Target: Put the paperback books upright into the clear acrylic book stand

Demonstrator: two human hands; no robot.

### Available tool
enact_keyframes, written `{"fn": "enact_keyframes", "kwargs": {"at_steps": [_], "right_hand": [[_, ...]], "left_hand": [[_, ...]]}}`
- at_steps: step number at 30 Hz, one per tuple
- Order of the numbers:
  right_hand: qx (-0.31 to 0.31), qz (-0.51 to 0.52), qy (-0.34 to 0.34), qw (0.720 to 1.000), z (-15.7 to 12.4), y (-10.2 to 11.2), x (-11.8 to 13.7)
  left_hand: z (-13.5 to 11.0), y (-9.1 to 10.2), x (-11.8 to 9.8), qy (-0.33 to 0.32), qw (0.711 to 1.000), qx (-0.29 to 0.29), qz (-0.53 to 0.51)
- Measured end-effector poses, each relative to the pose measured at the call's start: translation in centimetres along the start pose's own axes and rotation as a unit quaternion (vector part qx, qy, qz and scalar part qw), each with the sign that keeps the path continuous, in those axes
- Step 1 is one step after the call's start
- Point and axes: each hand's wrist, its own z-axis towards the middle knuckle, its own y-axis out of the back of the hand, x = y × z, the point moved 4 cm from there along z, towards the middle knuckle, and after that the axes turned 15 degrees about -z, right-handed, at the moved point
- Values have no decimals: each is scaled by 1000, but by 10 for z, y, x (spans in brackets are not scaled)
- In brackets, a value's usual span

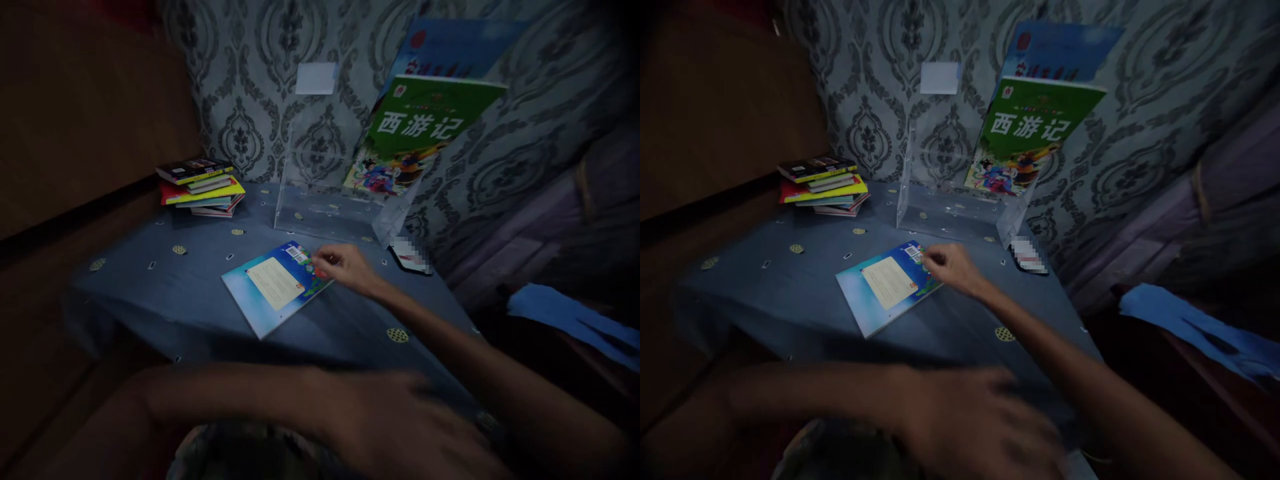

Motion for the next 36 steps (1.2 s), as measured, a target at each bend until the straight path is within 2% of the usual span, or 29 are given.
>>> {"fn": "enact_keyframes", "kwargs": {"at_steps": [1, 3, 4, 5, 7, 8, 10, 12, 14, 17, 19, 21, 26, 29, 32, 36], "right_hand": [[-7, -42, 17, 999, -10, -9, 1], [-23, -93, 36, 995, -28, -27, -2], [-25, -108, 39, 993, -35, -35, -4], [-23, -119, 38, 992, -41, -41, -7], [-16, -137, 31, 990, -50, -50, -12], [-16, -144, 27, 989, -54, -52, -15], [-21, -156, 16, 987, -60, -53, -19], [-27, -166, 1, 986, -66, -51, -25], [-38, -172, -26, 984, -71, -46, -35], [-56, -180, -65, 980, -75, -39, -50], [-54, -188, -78, 978, -75, -37, -55], [-39, -197, -86, 976, -73, -36, -57], [-6, -202, -116, 972, -66, -35, -65], [-11, -198, -147, 969, -65, -31, -74], [-19, -198, -160, 967, -65, -29, -81], [-21, -201, -157, 967, -67, -29, -83]], "left_hand": [[-25, 13, 18, -11, 997, -46, -60], [-80, 32, 71, 158, 971, -125, -130], [-109, 38, 96, 263, 943, -161, -130], [-135, 39, 115, 337, 920, -160, -119], [-178, 35, 137, 434, 885, -149, -84], [-193, 31, 142, 466, 871, -141, -72], [-210, 21, 140, 480, 863, -145, -68], [-211, 12, 128, 465, 865, -167, -87], [-198, 5, 110, 442, 872, -181, -108], [-168, 2, 87, 411, 895, -144, -97], [-149, 2, 85, 402, 906, -112, -69], [-135, 1, 97, 399, 910, -94, -62], [-118, -11, 160, 405, 904, -91, -103], [-113, -19, 188, 406, 904, -82, -106], [-110, -23, 199, 398, 907, -92, -103], [-111, -26, 201, 400, 905, -107, -97]]}}
